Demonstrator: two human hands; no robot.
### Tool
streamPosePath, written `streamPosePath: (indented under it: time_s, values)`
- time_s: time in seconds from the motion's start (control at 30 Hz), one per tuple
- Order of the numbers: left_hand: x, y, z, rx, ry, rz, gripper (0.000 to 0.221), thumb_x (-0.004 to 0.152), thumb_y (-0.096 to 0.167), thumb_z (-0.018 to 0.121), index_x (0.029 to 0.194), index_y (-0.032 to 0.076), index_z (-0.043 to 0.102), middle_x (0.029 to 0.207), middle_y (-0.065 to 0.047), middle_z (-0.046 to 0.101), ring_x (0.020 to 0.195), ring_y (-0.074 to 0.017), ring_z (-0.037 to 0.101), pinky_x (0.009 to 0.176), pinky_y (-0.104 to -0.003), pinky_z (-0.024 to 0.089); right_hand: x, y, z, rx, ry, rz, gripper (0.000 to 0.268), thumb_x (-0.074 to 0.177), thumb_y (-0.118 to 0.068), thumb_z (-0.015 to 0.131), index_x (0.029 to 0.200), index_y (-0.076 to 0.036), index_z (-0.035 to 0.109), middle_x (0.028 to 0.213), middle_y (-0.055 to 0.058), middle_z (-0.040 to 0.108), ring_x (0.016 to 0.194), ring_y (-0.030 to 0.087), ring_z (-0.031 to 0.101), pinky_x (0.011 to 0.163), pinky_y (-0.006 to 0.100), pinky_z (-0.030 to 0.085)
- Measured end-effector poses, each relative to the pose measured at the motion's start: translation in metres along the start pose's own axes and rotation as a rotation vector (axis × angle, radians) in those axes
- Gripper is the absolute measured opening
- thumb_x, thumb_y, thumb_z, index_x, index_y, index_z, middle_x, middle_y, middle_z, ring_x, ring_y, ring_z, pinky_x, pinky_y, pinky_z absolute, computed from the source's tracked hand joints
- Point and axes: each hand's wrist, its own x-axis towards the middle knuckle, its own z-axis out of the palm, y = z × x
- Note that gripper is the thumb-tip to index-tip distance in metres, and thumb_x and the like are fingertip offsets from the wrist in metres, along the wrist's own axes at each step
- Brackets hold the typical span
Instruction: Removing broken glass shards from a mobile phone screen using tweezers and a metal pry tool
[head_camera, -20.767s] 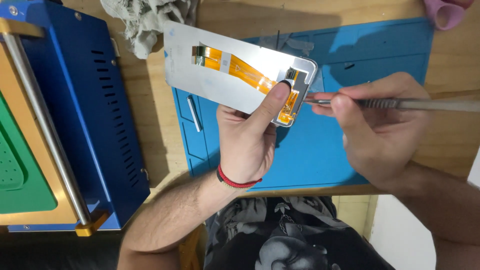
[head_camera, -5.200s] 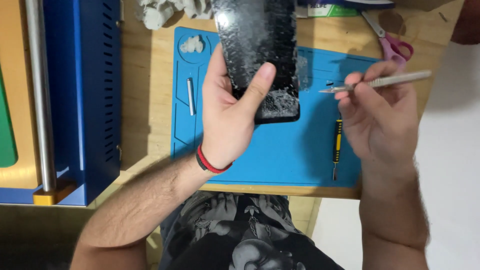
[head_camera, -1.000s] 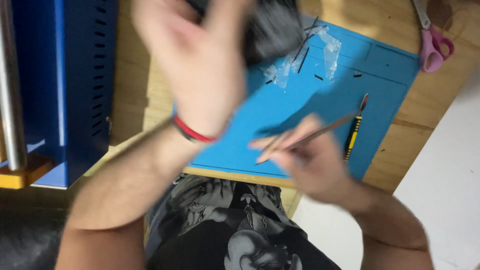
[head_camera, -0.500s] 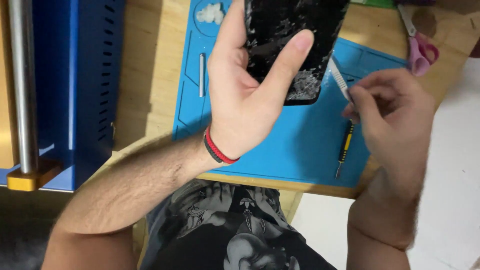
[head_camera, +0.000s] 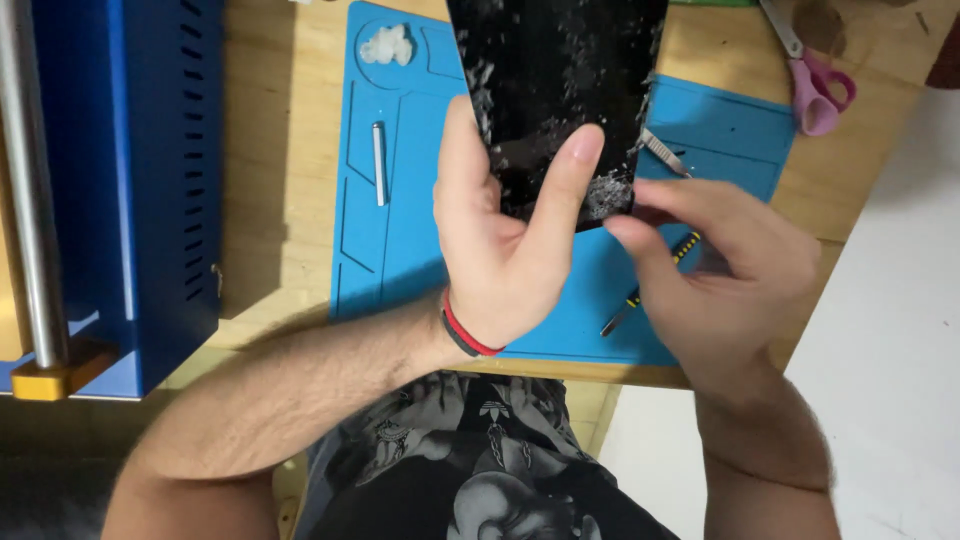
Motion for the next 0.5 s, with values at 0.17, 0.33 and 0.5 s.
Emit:
streamPosePath:
  time_s: [0.17,0.33,0.5]
  values:
    - [-0.003,0.0,0.001,0.072,-0.013,0.054,0.019,0.114,0.017,0.067,0.124,0.009,0.053,0.114,-0.002,0.072,0.104,-0.0116,0.068,0.098,-0.031,0.062,-0.003,0.009,0.014,0.062,0.14,-0.039,0.017,0.102,0.008,0.097,0.105,0.013,0.08,0.1,0.024,0.081,0.084,0.03,0.075,0.071,0.036,0.052]
    - [-0.005,-0.001,0.002,0.073,-0.005,0.064,0.019,0.113,0.015,0.067,0.122,0.009,0.052,0.113,-0.003,0.073,0.103,-0.0124,0.07,0.096,-0.031,0.062,-0.001,0.007,0.016,0.094,0.139,0.002,0.018,0.101,0.01,0.095,0.1,0.01,0.077,0.095,0.022,0.078,0.083,0.027,0.073,0.076,0.035,0.054]
    - [-0.004,0.003,0.002,0.09,-0.024,0.055,0.021,0.111,0.014,0.066,0.114,0.009,0.047,0.1,-0.001,0.068,0.09,-0.0098,0.062,0.083,-0.029,0.056,-0.002,0.009,0.016,0.211,0.106,0.123,0.022,0.099,0.014,0.094,0.099,0.01,0.072,0.095,0.02,0.072,0.084,0.024,0.067,0.073,0.031,0.053]
